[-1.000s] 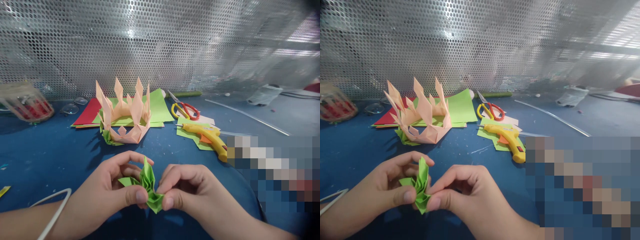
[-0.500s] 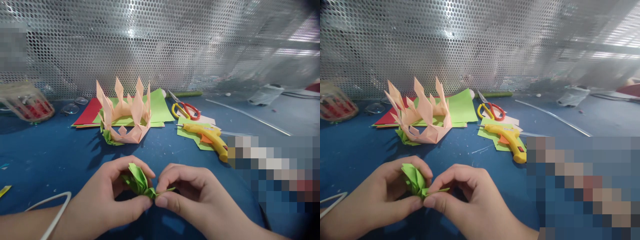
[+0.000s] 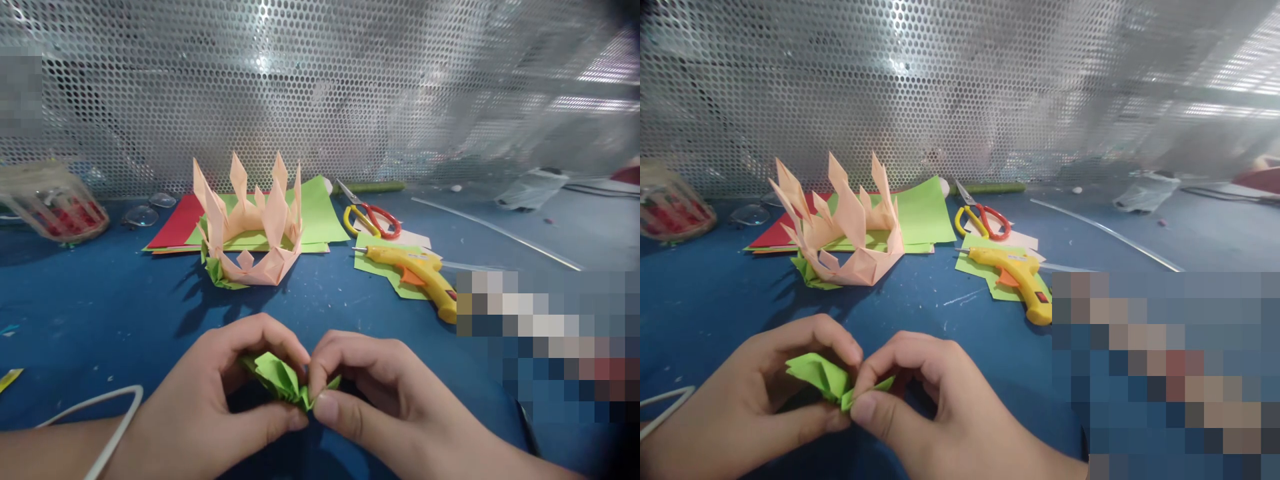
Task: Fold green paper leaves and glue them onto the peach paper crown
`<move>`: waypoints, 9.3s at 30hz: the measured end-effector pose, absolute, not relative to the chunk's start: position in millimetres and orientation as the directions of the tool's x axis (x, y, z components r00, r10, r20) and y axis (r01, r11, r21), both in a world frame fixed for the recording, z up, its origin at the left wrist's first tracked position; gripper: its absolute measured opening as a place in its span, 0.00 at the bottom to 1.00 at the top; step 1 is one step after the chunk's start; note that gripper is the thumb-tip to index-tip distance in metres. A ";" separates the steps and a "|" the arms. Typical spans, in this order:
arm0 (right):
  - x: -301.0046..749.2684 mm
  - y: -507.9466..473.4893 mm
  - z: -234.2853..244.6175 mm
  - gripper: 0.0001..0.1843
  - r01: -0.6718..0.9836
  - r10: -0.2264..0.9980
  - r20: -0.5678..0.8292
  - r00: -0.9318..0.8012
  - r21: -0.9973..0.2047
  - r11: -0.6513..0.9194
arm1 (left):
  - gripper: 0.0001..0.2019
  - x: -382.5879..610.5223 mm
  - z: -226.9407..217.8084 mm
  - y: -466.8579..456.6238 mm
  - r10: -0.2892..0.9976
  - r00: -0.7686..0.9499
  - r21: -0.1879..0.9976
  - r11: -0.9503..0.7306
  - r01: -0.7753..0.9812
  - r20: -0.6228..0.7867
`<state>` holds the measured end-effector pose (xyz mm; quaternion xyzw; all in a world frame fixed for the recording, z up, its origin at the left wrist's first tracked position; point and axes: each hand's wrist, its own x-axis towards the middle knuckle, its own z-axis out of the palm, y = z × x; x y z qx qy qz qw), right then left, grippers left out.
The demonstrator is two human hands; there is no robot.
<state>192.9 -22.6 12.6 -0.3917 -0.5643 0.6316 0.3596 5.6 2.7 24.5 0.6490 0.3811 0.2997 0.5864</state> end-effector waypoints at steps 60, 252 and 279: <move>194.4 -20.1 7.2 0.05 0.350 0.959 0.090 -0.268 -0.919 0.184 | 0.11 1.2 21.8 4.3 0.835 0.479 0.808 -0.468 0.358 0.271; 195.8 -22.5 9.1 0.10 0.474 0.827 0.432 -0.360 -0.678 0.561 | 0.11 -1.5 20.0 13.5 0.829 0.558 0.746 -0.360 0.560 -0.019; 196.7 -24.3 15.7 0.10 0.531 0.876 0.278 -0.394 -0.710 0.463 | 0.14 0.4 27.1 7.4 0.749 0.650 0.670 -0.550 0.499 0.131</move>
